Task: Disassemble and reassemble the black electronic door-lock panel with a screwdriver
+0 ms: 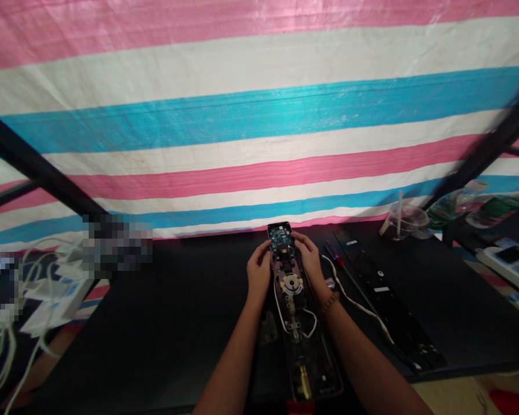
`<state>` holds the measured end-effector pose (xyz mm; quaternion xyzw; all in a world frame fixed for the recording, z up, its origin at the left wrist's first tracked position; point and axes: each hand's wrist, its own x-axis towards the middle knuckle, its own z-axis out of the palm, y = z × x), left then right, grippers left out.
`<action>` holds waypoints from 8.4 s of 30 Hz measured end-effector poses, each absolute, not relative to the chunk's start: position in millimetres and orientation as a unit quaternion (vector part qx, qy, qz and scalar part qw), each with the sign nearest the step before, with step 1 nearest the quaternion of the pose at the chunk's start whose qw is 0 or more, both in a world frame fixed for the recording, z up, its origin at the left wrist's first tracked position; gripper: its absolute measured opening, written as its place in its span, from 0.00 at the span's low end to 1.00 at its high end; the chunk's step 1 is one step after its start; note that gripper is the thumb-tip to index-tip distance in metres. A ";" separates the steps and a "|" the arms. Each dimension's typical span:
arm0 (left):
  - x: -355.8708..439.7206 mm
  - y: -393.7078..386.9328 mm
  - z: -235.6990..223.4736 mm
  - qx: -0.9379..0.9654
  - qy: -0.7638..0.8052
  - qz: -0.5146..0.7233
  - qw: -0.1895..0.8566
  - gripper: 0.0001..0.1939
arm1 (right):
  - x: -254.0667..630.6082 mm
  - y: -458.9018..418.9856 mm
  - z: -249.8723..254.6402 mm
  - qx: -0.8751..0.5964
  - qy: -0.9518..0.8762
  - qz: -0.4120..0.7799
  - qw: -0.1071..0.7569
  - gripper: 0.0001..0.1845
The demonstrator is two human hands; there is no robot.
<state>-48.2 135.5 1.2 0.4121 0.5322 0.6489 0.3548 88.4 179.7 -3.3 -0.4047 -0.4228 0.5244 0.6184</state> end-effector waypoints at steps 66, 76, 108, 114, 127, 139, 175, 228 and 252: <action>-39.7 124.7 16.5 0.364 0.469 0.681 0.428 0.31 | 95.8 127.2 72.4 -0.469 -0.773 0.242 0.353 0.01; -40.1 124.2 18.1 0.366 0.467 0.683 0.426 0.29 | 100.6 123.4 51.9 -0.486 -0.775 0.248 0.318 0.05; -40.4 124.8 14.9 0.371 0.468 0.682 0.422 0.27 | 101.9 119.0 43.4 -0.460 -0.792 0.207 0.344 0.04; -40.8 126.4 13.8 0.372 0.472 0.682 0.416 0.27 | 100.2 119.6 42.0 -0.475 -0.783 0.211 0.342 0.04; -40.2 125.1 17.0 0.371 0.476 0.677 0.422 0.26 | 98.0 106.9 47.4 -0.471 -0.816 0.111 0.315 0.03; -42.9 125.6 18.4 0.382 0.491 0.663 0.416 0.28 | 88.5 97.0 55.8 -0.538 -0.778 0.107 0.306 0.15; -60.4 120.8 35.1 0.473 0.524 0.656 0.266 0.12 | 102.7 153.5 85.4 -0.392 -0.835 0.131 0.364 0.14; -43.2 120.3 26.0 0.474 0.455 0.593 0.465 0.36 | 83.9 166.0 94.4 -0.447 -0.862 0.082 0.226 0.08; -45.5 122.5 18.4 0.493 0.508 0.572 0.413 0.34 | 110.8 178.3 94.0 -0.451 -0.815 0.161 0.327 0.11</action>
